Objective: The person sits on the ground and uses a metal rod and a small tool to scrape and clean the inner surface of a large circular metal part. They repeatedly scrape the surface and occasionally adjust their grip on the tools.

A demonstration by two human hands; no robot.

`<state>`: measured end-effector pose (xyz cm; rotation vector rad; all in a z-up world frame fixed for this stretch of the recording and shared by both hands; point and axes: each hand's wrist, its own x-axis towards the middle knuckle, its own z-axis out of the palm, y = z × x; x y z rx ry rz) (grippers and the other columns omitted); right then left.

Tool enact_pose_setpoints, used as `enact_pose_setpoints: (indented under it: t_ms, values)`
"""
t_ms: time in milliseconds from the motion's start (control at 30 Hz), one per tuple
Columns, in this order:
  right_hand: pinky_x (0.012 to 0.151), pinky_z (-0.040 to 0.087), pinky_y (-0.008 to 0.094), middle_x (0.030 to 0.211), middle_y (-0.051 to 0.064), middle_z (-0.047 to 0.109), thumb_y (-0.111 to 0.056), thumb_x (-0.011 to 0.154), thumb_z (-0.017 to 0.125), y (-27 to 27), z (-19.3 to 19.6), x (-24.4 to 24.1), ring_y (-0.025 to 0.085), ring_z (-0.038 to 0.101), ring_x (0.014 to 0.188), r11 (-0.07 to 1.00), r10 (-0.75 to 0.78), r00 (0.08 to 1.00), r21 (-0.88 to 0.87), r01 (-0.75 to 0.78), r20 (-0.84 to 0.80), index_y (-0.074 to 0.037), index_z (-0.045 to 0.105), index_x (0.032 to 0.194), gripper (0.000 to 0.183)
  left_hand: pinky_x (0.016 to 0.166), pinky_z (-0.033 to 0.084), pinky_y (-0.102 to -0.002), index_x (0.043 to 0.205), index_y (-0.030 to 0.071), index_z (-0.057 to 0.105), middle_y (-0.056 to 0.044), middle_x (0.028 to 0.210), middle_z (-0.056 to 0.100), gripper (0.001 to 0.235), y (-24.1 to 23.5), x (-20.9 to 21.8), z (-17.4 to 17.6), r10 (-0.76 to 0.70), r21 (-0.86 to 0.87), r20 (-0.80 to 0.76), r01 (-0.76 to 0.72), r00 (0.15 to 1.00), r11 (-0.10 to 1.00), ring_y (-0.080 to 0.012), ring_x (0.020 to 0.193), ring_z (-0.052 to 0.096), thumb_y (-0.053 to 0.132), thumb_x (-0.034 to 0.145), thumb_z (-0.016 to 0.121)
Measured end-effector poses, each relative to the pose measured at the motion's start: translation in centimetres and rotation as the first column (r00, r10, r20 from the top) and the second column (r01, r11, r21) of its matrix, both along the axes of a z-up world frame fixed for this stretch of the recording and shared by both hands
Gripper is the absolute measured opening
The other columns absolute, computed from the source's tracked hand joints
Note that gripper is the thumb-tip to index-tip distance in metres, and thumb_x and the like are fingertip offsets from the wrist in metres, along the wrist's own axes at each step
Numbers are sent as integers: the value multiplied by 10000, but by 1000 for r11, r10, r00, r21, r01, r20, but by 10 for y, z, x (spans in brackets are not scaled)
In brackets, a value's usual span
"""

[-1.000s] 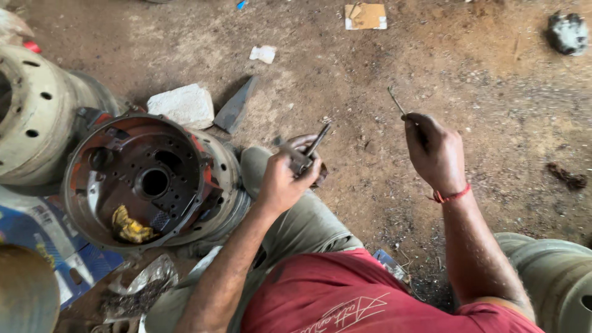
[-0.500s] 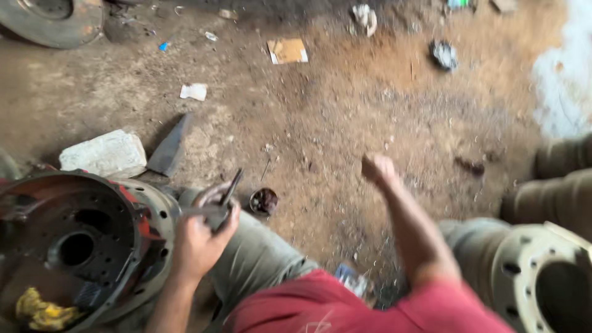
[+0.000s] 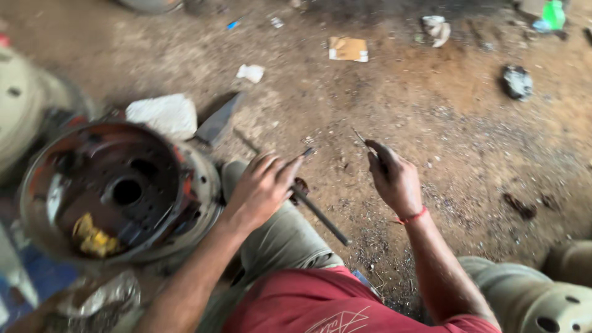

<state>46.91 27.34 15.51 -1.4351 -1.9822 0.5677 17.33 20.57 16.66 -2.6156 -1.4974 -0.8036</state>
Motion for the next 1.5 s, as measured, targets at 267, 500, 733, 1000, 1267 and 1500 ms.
enact_pose_setpoints:
  t_ms: [267, 500, 733, 1000, 1267, 1500]
  values:
    - [555, 527, 381, 789, 95, 668, -62, 945, 702, -48, 51, -33, 228, 659, 612, 953, 269, 959, 119, -279, 90, -120, 728, 1284, 345, 1139, 425, -495, 1372, 119, 649, -62, 1134, 670, 380, 5, -13, 16, 2, 244, -390, 102, 921, 965, -216, 1155, 623, 193, 1005, 582]
    - [548, 517, 399, 763, 94, 651, -69, 932, 699, -51, 50, -42, 249, 648, 596, 957, 268, 957, 80, -278, 113, -121, 722, 1312, 385, 1073, 433, -484, 1326, 164, 653, -26, 1178, 670, 353, 2, -16, 20, 4, 227, -431, 104, 902, 968, -198, 1206, 599, 257, 992, 592]
    - [477, 496, 372, 734, 81, 661, -109, 965, 670, -47, 25, -35, 223, 630, 537, 965, 225, 953, 91, -248, 204, -129, 722, 1316, 355, 1040, 428, -461, 1321, 192, 673, 1, 1175, 676, 327, 2, -13, 4, 33, 234, -424, 74, 905, 969, -170, 1198, 596, 265, 1007, 620]
    - [535, 496, 323, 805, 87, 703, -204, 1070, 667, 9, -19, 18, 188, 634, 612, 968, -95, 923, 250, -1, 373, -160, 772, 1285, 244, 1066, 394, -452, 1324, 224, 688, -2, 1135, 702, 318, 6, -21, -13, 62, 255, -418, 52, 906, 966, -169, 1162, 620, 204, 1008, 660]
    - [520, 488, 248, 845, 39, 716, -154, 1062, 625, -11, 41, 37, 91, 627, 635, 993, 75, 984, -73, -88, -163, 0, 709, 1229, 242, 1016, 387, -472, 1355, 171, 661, -43, 1160, 733, 471, 3, -13, -4, 81, 106, -183, -62, 980, 992, -195, 1143, 640, 195, 893, 748]
    - [544, 472, 310, 753, 88, 666, -181, 1038, 602, 53, -16, 79, 170, 595, 632, 935, 44, 999, -353, -38, 8, -14, 710, 1118, 214, 993, 421, -483, 1314, 105, 621, -92, 1043, 729, 430, -8, -10, -5, 191, -154, 212, -160, 959, 975, -239, 995, 691, 162, 929, 803]
